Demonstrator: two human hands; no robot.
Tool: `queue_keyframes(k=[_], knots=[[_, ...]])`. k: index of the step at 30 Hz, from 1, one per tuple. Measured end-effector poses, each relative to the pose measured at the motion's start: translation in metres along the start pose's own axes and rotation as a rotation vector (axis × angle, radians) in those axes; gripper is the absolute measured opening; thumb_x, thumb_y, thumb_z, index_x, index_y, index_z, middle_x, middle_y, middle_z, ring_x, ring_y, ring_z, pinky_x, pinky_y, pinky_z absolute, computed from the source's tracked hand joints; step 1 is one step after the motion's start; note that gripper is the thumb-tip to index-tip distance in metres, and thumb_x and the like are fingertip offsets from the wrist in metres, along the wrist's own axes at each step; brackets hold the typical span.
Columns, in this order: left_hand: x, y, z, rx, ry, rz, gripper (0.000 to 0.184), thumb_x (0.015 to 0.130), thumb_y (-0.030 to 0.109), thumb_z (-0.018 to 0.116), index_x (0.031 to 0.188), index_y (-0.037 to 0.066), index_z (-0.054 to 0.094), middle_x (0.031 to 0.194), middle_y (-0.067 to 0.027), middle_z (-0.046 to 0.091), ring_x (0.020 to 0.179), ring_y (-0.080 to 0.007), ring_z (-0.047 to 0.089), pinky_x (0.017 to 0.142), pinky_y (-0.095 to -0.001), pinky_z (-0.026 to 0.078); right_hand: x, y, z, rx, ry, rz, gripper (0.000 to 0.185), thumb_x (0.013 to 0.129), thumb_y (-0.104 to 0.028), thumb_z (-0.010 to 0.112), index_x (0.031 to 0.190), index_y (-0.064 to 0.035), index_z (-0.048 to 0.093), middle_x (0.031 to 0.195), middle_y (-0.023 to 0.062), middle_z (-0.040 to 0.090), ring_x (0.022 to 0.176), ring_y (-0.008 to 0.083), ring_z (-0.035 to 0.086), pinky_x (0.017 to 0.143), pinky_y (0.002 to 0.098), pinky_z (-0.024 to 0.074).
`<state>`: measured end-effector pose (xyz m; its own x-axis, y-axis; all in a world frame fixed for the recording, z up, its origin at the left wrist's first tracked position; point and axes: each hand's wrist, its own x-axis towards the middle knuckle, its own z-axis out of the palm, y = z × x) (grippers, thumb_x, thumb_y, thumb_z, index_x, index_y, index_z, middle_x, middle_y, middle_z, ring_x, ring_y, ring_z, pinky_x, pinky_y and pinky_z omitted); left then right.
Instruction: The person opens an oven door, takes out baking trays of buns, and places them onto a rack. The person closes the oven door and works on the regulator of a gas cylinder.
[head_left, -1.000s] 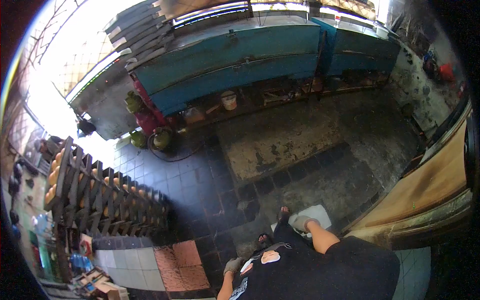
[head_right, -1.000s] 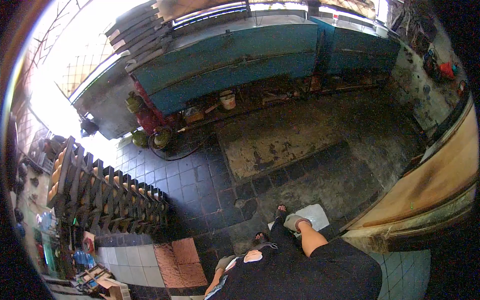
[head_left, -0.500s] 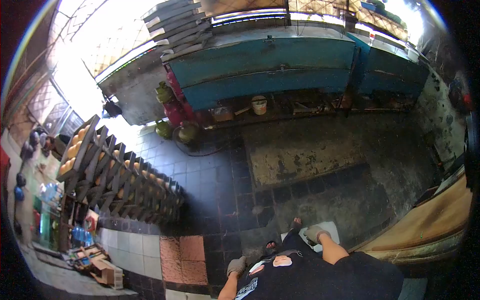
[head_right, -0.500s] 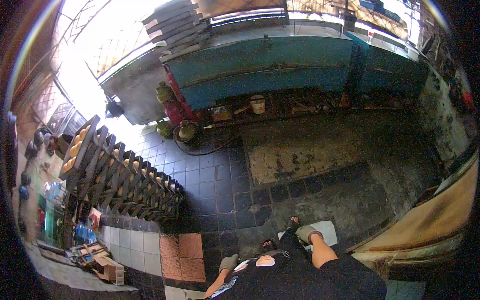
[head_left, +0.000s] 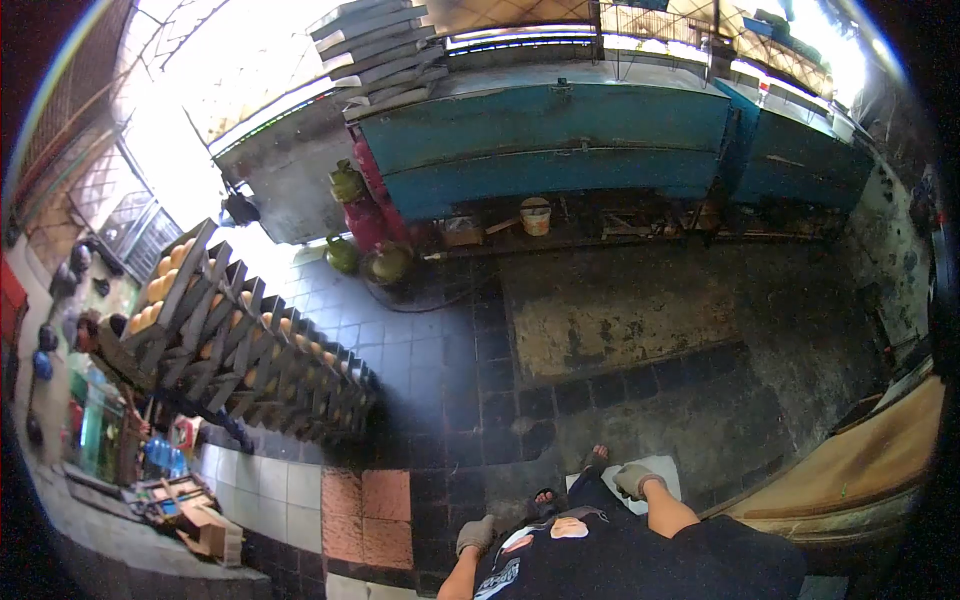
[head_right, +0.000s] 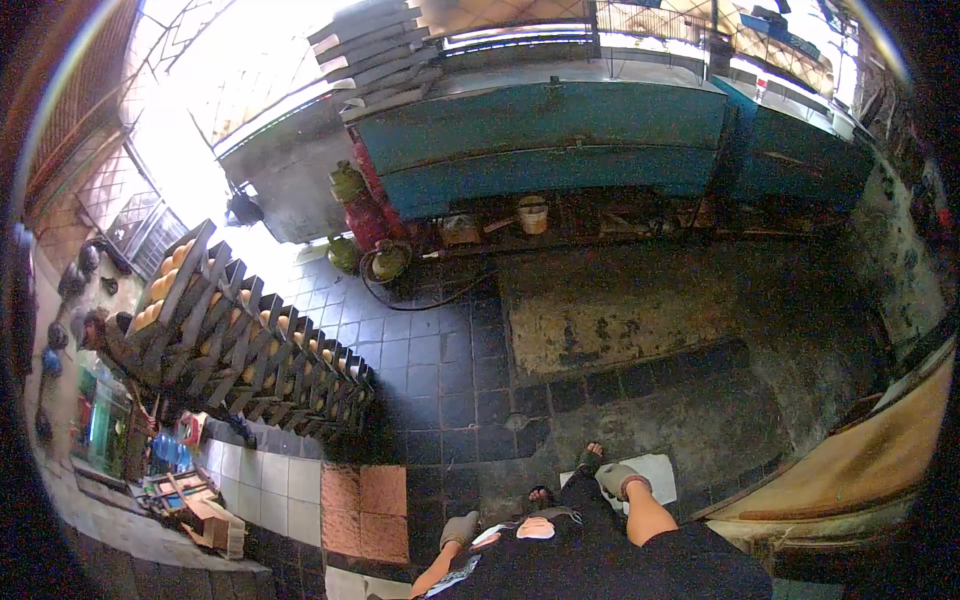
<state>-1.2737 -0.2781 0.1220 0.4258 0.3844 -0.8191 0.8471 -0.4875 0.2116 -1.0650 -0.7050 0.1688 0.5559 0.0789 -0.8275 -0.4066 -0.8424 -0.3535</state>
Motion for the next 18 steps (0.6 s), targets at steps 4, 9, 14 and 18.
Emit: queue_keyframes(k=[4,9,14,18], knots=[[0.023,-0.018,0.016,-0.094,0.039,0.162,0.077,0.095,0.060,0.062,0.140,-0.001,0.076,0.147,-0.0344,0.069,0.138,-0.0494,0.066,0.113,-0.0529,0.053,-0.008,-0.010,-0.002,-0.053,-0.008,-0.056,0.037,0.099,-0.032,0.062,0.100,-0.0005,0.081,0.091,0.0129,0.081,0.077,0.0254,0.074,0.071,0.0423,0.0558],[0.020,-0.015,0.011,-0.135,0.032,0.074,0.087,0.087,0.065,0.072,0.141,-0.003,0.076,0.147,-0.0316,0.072,0.139,-0.0465,0.068,0.114,-0.0487,0.053,0.000,-0.013,-0.003,-0.063,0.010,-0.016,0.037,0.098,-0.031,0.062,0.103,-0.0002,0.082,0.093,0.0138,0.082,0.081,0.0271,0.076,0.073,0.0432,0.0567],[0.065,-0.039,0.032,0.014,-0.020,0.233,0.086,0.086,0.064,0.073,0.142,-0.002,0.076,0.146,-0.0296,0.073,0.138,-0.0454,0.069,0.113,-0.0480,0.054,0.025,0.006,-0.001,-0.110,0.114,-0.078,0.047,0.093,-0.034,0.066,0.120,0.0012,0.083,0.113,0.0218,0.084,0.102,0.0391,0.081,0.090,0.0471,0.0604],[0.067,-0.028,0.032,0.012,-0.047,0.234,0.086,0.086,0.064,0.074,0.144,0.001,0.075,0.147,-0.0281,0.073,0.138,-0.0446,0.069,0.113,-0.0485,0.054,0.031,0.007,-0.013,-0.201,0.141,-0.040,0.055,0.092,-0.038,0.068,0.128,0.0002,0.081,0.134,0.0265,0.079,0.126,0.0440,0.075,0.105,0.0489,0.0583]])
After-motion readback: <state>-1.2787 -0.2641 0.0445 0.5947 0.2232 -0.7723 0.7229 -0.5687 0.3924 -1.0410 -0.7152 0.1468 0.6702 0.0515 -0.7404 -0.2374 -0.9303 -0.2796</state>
